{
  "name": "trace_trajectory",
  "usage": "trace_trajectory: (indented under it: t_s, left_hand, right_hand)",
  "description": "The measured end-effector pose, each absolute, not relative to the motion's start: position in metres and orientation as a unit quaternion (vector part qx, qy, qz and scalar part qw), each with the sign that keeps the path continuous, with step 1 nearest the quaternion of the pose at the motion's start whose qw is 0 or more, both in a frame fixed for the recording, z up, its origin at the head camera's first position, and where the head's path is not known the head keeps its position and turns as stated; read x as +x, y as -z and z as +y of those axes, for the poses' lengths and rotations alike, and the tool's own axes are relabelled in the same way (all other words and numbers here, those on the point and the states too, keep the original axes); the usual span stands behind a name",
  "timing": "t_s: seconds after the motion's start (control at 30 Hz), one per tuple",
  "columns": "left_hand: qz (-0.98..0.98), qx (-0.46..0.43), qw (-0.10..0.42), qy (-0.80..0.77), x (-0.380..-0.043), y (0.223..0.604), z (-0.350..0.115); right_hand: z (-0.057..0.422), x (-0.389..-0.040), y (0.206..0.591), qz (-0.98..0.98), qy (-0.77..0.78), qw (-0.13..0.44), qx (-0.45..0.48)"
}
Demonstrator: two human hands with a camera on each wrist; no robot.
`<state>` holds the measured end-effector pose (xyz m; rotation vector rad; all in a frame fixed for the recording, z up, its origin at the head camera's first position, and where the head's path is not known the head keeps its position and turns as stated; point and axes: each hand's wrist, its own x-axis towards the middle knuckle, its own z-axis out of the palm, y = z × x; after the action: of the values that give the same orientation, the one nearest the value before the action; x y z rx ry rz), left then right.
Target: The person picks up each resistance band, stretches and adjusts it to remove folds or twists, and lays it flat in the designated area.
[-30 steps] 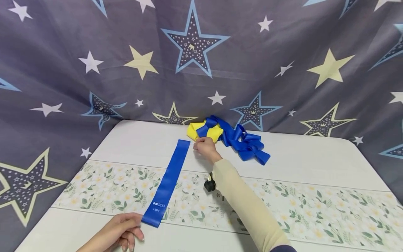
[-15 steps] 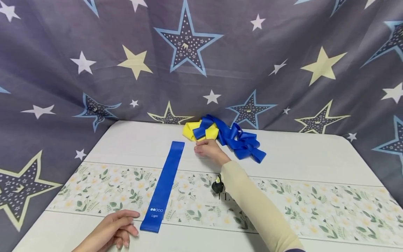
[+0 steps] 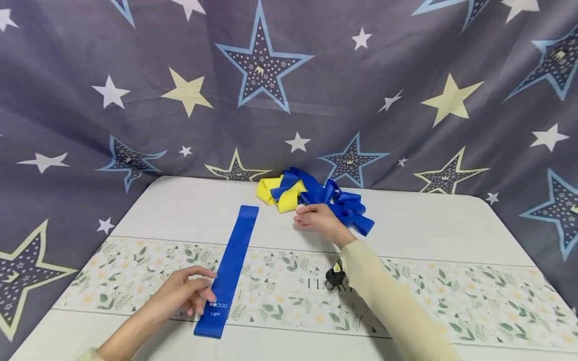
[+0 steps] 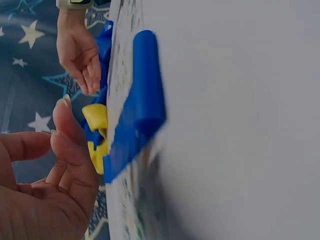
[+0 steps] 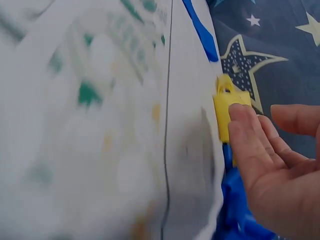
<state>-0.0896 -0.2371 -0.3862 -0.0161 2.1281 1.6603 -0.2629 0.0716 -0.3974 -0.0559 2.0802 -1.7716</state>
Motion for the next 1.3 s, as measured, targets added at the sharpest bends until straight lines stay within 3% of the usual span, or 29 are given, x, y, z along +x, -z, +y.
trace_trajectory:
  t_s: [0.53, 0.8, 1.17, 1.3]
  left_hand:
    - [0.81, -0.011, 0.169, -0.562, -0.139, 0.375, -0.177]
    - [0.812, -0.001, 0.158, -0.562, -0.154, 0.376, -0.158]
    - [0.804, 0.019, 0.173, -0.569, -0.175, 0.375, -0.127]
    - [0.797, 0.016, 0.187, -0.573, -0.18, 0.374, -0.111]
  right_hand:
    - [0.146, -0.248, 0.388, 0.807, 0.586, 0.08, -0.001]
    - [0.181, -0.243, 0.393, 0.88, 0.475, 0.003, 0.019]
    - [0.203, -0.242, 0.404, 0.934, 0.354, 0.055, 0.0]
    - [0.199, -0.242, 0.405, 0.957, 0.286, 0.049, -0.018]
